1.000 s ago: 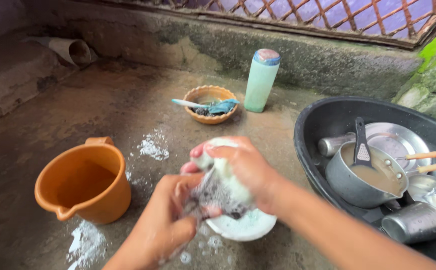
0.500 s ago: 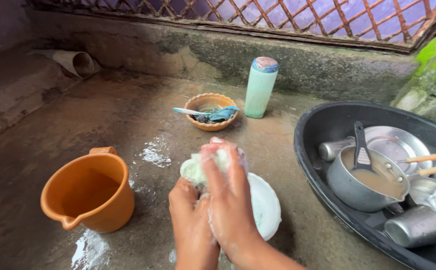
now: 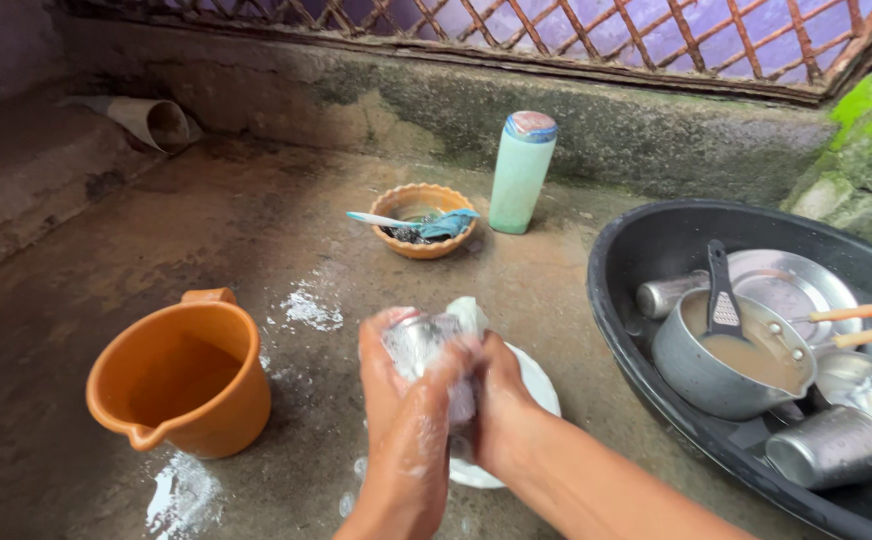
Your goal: The person washes several dishes by pouring water from a bottle into a bowl, scrubbing various items like a cup, a plate, and a mug by hand with a cloth, and moving them between containers on the ground.
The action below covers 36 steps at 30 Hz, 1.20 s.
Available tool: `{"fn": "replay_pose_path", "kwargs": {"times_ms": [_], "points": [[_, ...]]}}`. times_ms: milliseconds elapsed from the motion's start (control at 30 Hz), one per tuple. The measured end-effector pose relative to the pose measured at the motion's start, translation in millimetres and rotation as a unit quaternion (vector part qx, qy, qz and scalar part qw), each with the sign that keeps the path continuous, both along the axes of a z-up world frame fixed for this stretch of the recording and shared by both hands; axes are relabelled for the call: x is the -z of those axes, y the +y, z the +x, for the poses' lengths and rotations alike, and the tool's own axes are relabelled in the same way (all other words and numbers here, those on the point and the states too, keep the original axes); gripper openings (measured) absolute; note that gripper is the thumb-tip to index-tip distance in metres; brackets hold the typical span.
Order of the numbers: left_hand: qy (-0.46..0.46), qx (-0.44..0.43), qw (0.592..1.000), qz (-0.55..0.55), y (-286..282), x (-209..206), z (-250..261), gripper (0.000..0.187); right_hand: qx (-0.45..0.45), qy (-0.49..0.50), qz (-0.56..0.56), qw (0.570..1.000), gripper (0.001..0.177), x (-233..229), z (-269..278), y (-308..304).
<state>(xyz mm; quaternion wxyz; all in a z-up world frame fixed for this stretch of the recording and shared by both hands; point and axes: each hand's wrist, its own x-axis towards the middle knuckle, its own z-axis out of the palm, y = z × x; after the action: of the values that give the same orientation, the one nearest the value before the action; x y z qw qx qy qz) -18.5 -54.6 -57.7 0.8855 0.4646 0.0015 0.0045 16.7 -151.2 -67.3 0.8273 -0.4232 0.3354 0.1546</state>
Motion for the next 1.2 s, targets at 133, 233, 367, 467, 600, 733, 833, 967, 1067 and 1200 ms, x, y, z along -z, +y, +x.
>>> {"fn": "replay_pose_path", "kwargs": {"times_ms": [133, 233, 367, 467, 600, 733, 833, 967, 1067, 1200], "points": [[0.125, 0.056, 0.982, 0.128, 17.0, -11.0, 6.5, 0.073, -0.014, -0.150, -0.414, 0.898, 0.056, -16.1, 19.9, -13.9], [0.110, 0.071, 0.888, 0.440, 24.0, -15.5, 2.7, 0.036, -0.070, -0.301, -0.372, 0.875, 0.054, -23.0, 26.7, -14.0], [0.079, 0.013, 0.883, 0.463, 36.6, -15.3, 16.1, 0.037, -0.184, -0.469, -0.513, 0.695, 0.054, -19.2, -29.0, 9.4], [-0.060, 0.014, 0.863, 0.502, 62.3, -19.1, 20.1, 0.040, -0.236, -0.606, -0.566, 0.507, 0.051, -33.6, -60.8, -7.0], [-0.230, 0.181, 0.793, 0.534, 82.3, -41.3, 18.3, 0.037, -0.357, -0.672, -0.575, 0.300, 0.051, -38.5, -55.8, -37.5], [-0.299, 0.212, 0.741, 0.563, 79.9, -62.1, 17.3, 0.038, -0.397, -0.667, -0.600, 0.195, 0.052, -25.9, -44.5, -44.6], [-0.229, 0.231, 0.643, 0.694, 77.2, -70.3, 12.3, 0.047, -0.359, -0.677, -0.598, 0.233, 0.059, -10.4, -49.9, -34.0], [-0.286, 0.162, 0.560, 0.761, 79.4, -57.9, 4.3, 0.060, -0.377, -0.542, -0.367, 0.656, 0.069, 8.9, -68.8, -10.5], [-0.343, 0.100, 0.495, 0.792, 82.2, -43.8, 5.0, 0.045, -0.359, -0.339, -0.150, 0.857, 0.077, 4.6, -67.6, -5.9], [-0.455, -0.003, 0.442, 0.773, 89.6, -27.9, 15.4, 0.025, -0.350, -0.164, 0.039, 0.921, 0.082, -11.1, -41.6, -13.2]]}}
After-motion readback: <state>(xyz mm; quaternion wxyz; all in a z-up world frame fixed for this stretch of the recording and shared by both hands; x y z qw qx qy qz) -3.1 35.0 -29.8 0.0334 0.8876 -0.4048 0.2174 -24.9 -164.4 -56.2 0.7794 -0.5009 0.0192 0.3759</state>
